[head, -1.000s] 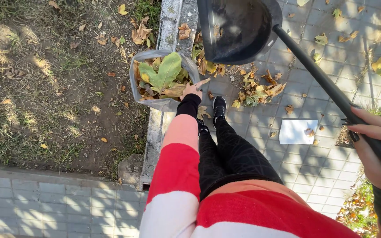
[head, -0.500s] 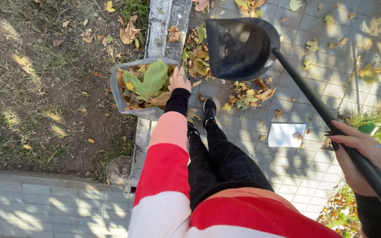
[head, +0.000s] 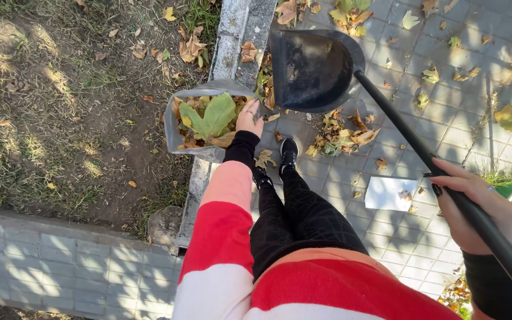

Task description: Sweeping and collecting dry leaves from a brick walkway into a plastic bag using a broom and a dustpan.

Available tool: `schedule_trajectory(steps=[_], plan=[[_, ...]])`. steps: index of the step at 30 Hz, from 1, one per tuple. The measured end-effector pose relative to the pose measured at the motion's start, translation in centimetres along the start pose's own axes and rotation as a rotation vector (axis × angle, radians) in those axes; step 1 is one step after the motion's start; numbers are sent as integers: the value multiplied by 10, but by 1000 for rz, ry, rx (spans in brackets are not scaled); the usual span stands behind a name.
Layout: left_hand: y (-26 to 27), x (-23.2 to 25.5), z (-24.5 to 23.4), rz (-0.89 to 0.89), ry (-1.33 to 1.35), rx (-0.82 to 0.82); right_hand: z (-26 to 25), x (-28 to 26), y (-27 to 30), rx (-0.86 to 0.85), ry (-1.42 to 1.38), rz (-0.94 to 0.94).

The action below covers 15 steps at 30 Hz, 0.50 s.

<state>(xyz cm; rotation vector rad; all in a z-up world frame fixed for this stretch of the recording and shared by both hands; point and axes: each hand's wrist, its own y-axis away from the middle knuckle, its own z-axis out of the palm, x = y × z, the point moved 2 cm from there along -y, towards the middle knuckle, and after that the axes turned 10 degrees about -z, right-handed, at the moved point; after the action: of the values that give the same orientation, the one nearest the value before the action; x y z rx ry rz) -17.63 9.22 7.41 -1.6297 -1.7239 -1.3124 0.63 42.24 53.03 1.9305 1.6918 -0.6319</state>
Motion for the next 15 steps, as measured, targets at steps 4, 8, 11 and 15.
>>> schedule_trajectory(steps=[4, 8, 11, 15], plan=[[26, 42, -28, 40, -276, -109, 5, 4, 3, 9, -12, -27], [8, 14, -32, 70, -350, -75, 11, -1, 4, 24, -11, -45], [-25, 7, -62, -193, -436, 77, 13, -4, 4, 11, 7, -22], [-63, -3, -100, -134, -827, 96, 13, 3, 5, -18, 35, 10]])
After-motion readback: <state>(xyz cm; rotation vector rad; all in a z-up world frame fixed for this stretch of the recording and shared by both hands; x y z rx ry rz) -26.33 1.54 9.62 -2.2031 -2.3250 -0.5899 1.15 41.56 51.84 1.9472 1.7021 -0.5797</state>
